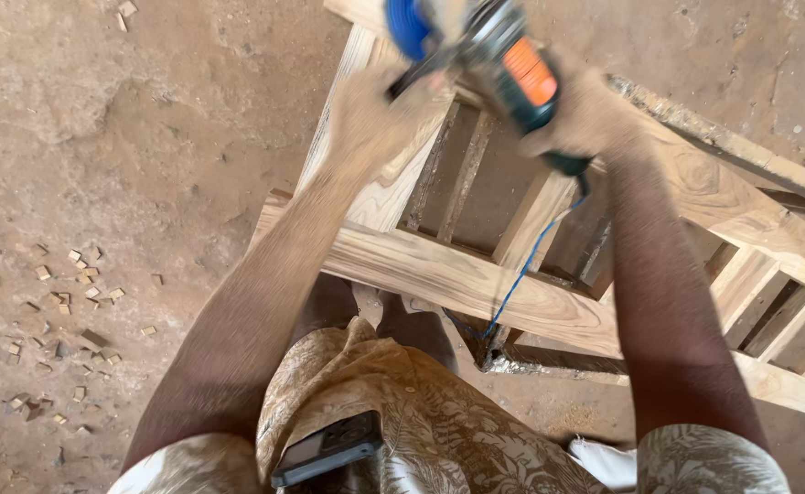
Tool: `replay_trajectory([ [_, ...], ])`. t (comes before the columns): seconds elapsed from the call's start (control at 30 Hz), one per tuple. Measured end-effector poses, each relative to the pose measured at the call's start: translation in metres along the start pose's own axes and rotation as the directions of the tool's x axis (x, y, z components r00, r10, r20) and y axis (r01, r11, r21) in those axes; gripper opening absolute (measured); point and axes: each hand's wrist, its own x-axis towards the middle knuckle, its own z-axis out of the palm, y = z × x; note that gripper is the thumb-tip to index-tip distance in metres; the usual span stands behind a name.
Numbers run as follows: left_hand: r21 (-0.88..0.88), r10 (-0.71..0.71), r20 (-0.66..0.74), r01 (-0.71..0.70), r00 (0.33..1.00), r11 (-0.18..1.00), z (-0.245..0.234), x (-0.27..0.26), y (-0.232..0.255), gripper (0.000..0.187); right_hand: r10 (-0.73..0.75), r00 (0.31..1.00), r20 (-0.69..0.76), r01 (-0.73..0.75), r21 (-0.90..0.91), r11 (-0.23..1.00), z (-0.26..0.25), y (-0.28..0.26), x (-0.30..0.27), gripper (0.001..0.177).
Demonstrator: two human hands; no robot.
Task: The person uses an angle grinder with a sanding disc to smooth the surface of a wooden frame structure. They systematically move the tool along the top and side rails of the frame, holding the wood steady with their left hand while operating the grinder with their right hand.
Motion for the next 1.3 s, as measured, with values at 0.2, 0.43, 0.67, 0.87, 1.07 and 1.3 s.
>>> replay_trajectory([
  [0.2,-0.271,-0.147,-0.095,0.117,0.985,0.955,-0.033,-0.111,-0.045,0.033,-0.091,0.967,0.239,0.076,0.069,0.995,0.044,-0.072,-0.030,0.092],
  [0.43,-0.403,-0.364,-0.222,0.255,0.905,0.879,-0.007,-0.249,-0.102,0.036,-0.103,0.835,0.541,0.136,-0.021,0.991,0.099,-0.126,-0.097,0.084],
  [0.67,-0.194,-0.154,-0.242,0.108,0.958,0.975,-0.026,-0.197,-0.095,0.034,-0.116,0.903,0.415,0.131,-0.007,0.991,0.082,-0.109,-0.069,0.093],
  [0.87,-0.186,0.047,-0.140,-0.072,0.989,0.980,-0.057,-0.048,-0.032,0.026,-0.036,0.986,0.164,0.028,0.054,0.998,0.026,-0.070,0.007,0.102],
  [1.07,-0.079,-0.118,-0.051,0.114,0.992,0.990,-0.069,0.016,0.009,0.026,-0.069,0.995,-0.066,0.074,0.076,0.994,0.018,-0.039,0.043,0.114],
  [1.3,-0.192,-0.097,0.130,0.121,0.987,0.974,-0.019,-0.002,0.017,0.028,0.107,0.993,0.051,-0.113,0.130,0.985,0.018,-0.005,-0.018,0.092],
])
